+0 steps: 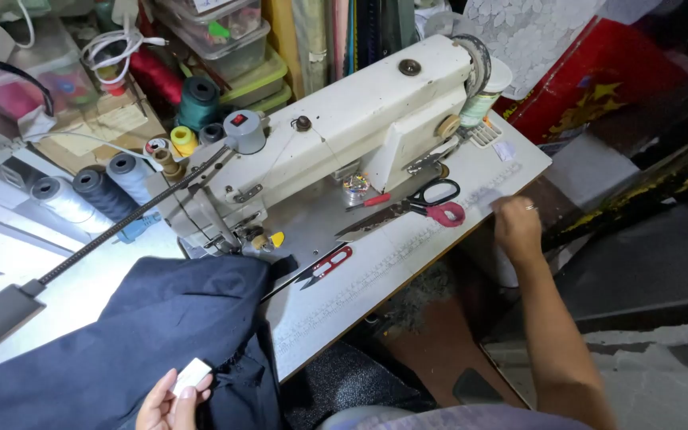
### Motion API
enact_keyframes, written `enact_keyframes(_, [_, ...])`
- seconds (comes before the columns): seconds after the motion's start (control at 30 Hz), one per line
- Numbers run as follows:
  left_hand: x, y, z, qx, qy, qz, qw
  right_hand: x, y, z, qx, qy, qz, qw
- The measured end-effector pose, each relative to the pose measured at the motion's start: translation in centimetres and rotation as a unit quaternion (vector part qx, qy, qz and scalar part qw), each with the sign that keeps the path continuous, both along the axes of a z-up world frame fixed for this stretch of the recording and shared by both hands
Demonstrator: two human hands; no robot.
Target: Positioning and aligning a small white label on the waistband of a pair of pants in preparation for sewing.
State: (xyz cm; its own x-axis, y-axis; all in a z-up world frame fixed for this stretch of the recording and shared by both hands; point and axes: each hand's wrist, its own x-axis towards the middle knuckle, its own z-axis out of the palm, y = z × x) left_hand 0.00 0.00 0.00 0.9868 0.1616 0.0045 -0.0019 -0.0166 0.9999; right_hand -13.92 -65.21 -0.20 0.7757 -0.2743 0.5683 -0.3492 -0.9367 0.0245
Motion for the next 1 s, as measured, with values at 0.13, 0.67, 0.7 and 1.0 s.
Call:
enact_keyframes(0.13, [-0.1, -0.3, 0.0, 0.002, 0.006, 0.009, 1.0, 3.9, -2.6, 3.2, 0.095, -0.15, -0.093, 0.98])
enact_keyframes(0.67, [-0.5, -3.2, 4.7, -0.033, -0.013, 0.058, 0.998, 7.4, -11.9, 0.8, -0.136, -0.056, -0.127, 0.981])
enact_keyframes(0.7, [-0.8, -3.8, 6.9, -0.04, -0.03, 0.084, 0.995, 8.4, -13.3, -0.1, -0.191, -0.061, -0.102, 0.974])
enact_keyframes(1.0, [0.6, -2.5, 7.7, -0.126, 0.046, 0.127, 0.983, 11.9, 6.5, -1.2, 0.329, -0.193, 0.374, 0.846])
